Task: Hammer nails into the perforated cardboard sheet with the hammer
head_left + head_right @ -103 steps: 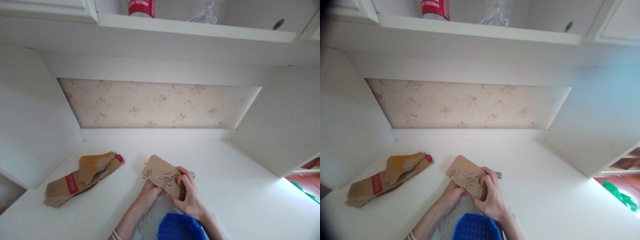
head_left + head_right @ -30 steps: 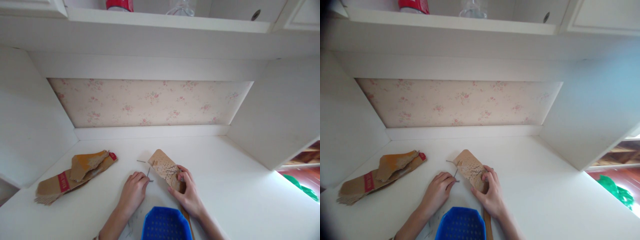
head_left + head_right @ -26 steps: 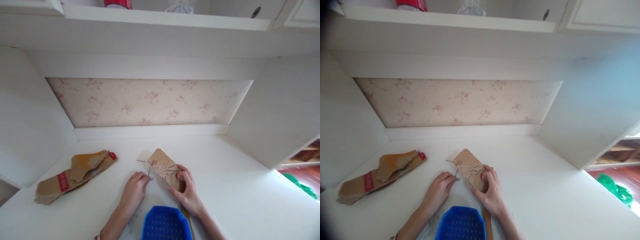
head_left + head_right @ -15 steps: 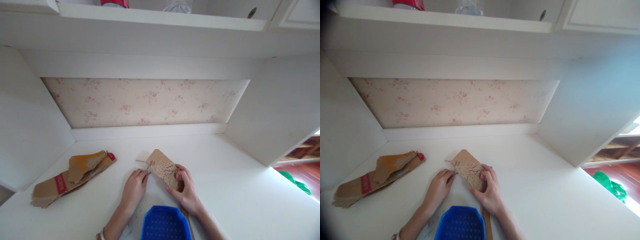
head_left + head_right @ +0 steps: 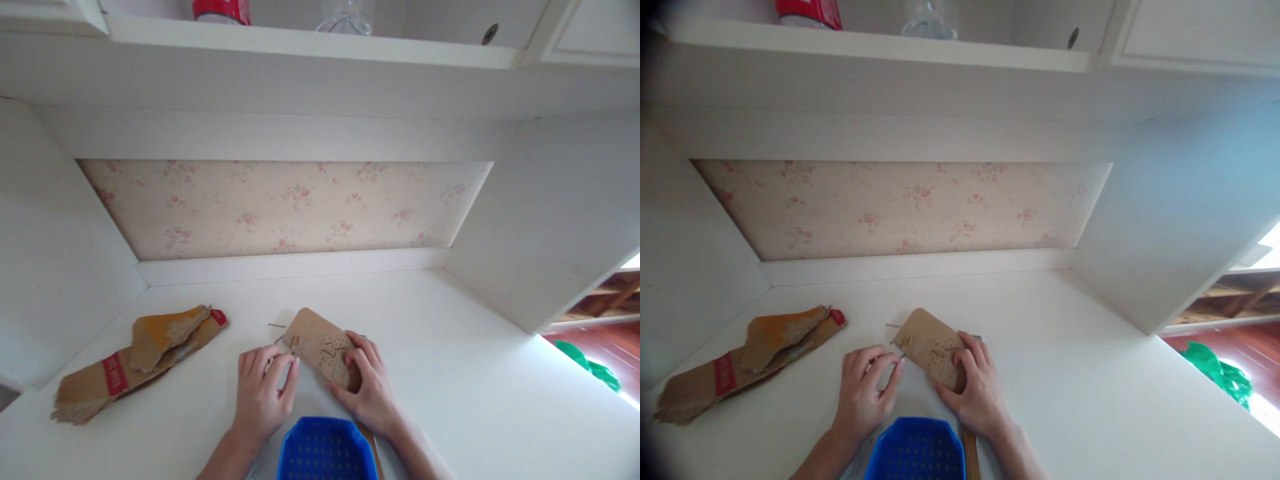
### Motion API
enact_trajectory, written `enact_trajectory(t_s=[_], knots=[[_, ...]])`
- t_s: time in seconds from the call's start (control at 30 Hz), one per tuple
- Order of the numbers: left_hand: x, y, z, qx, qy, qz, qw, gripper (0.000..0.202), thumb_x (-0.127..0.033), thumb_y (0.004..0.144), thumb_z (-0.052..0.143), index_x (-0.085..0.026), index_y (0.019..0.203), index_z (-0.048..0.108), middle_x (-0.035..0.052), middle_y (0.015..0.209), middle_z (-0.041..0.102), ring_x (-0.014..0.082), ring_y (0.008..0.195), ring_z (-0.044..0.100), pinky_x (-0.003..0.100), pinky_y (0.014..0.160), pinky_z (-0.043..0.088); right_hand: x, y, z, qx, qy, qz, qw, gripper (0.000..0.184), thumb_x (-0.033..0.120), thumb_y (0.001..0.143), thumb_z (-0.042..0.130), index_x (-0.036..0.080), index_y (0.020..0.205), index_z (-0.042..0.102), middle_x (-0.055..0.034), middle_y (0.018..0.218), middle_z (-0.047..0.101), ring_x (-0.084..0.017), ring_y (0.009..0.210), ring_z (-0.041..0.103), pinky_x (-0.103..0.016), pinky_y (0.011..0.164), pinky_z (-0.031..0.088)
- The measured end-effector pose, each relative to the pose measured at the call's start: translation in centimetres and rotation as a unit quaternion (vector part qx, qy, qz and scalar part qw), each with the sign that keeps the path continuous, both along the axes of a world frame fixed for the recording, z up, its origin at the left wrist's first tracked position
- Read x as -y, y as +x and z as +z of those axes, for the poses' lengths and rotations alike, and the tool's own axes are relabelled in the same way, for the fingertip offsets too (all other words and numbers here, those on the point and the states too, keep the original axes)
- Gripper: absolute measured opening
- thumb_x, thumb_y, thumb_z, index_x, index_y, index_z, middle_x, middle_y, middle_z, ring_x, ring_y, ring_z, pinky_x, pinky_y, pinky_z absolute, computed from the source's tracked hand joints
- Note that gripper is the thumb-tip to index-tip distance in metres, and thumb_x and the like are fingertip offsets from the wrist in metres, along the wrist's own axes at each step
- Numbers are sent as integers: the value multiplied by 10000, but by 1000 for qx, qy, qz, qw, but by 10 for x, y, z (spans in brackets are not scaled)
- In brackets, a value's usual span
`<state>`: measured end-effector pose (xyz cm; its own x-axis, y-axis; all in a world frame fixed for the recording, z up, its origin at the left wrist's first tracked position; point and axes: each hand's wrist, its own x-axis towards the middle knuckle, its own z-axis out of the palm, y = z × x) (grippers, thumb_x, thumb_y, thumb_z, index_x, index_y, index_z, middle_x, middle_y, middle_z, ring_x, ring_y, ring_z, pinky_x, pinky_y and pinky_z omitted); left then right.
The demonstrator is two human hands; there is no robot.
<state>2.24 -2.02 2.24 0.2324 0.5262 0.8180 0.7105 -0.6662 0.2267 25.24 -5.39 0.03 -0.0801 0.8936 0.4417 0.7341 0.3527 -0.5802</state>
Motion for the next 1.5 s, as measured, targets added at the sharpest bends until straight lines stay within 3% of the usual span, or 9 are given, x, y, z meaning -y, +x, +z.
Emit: enact_trajectory(t_s=[0.13, 0.33, 0.57, 0.67, 0.9, 1.2, 1.5], knots=[[1, 7, 5, -37, -10, -43, 998, 106, -178, 886, 639, -248, 932, 703, 26, 918, 705, 213, 860, 584, 400, 817, 387, 1, -2, 2, 14, 3, 4, 1000, 385, 278, 721, 777, 268, 914, 444, -103, 1398, 487, -312, 1264, 440, -468, 1017, 450], [-5, 14, -4, -63, -14, -95, 993, 134, -211, 897, 654, -286, 991, 715, -9, 1094, 739, 241, 1008, 599, 434, 909, 408, 2, -5, 4, 78, 6, 27, 997, 395, 278, 712, 786, 249, 998, 516, -119, 1444, 468, -335, 1284, 427, -500, 1043, 442], [-7, 19, -5, -64, -21, -143, 987, 93, -184, 910, 627, -246, 941, 690, -13, 1120, 748, 220, 1010, 633, 408, 915, 449, 1, -6, 4, 113, 15, 42, 993, 410, 246, 707, 777, 229, 1045, 546, -138, 1454, 467, -343, 1303, 417, -519, 1062, 431], [-8, 18, -8, -41, -38, -146, 988, 74, -156, 911, 624, -219, 914, 662, 2, 1103, 754, 207, 1020, 642, 388, 921, 457, 1, -7, 4, 111, 9, 40, 993, 400, 227, 696, 778, 225, 1025, 551, -140, 1455, 464, -342, 1306, 415, -513, 1061, 433], [-10, 16, -15, -54, -33, -149, 987, 168, -146, 926, 602, -230, 1046, 682, 1, 1145, 742, 213, 994, 639, 389, 882, 469, 4, -8, 4, 123, 22, 49, 991, 406, 237, 697, 783, 213, 1031, 554, -159, 1453, 466, -346, 1295, 423, -526, 1057, 438], [-8, 19, -7, -18, -36, -166, 985, 151, -193, 899, 667, -251, 1034, 704, -22, 1027, 770, 201, 979, 665, 396, 919, 427, 3, -9, 10, 117, 9, 62, 991, 434, 246, 724, 766, 212, 1101, 554, -153, 1441, 480, -335, 1303, 425, -514, 1061, 449], [-12, 17, -9, -22, -39, -159, 986, 139, -207, 932, 617, -286, 958, 728, -48, 962, 785, 187, 989, 697, 380, 935, 403, 3, -11, 11, 42, 18, 63, 997, 444, 190, 668, 773, 259, 958, 443, -129, 1373, 525, -307, 1276, 467, -465, 1035, 471]])
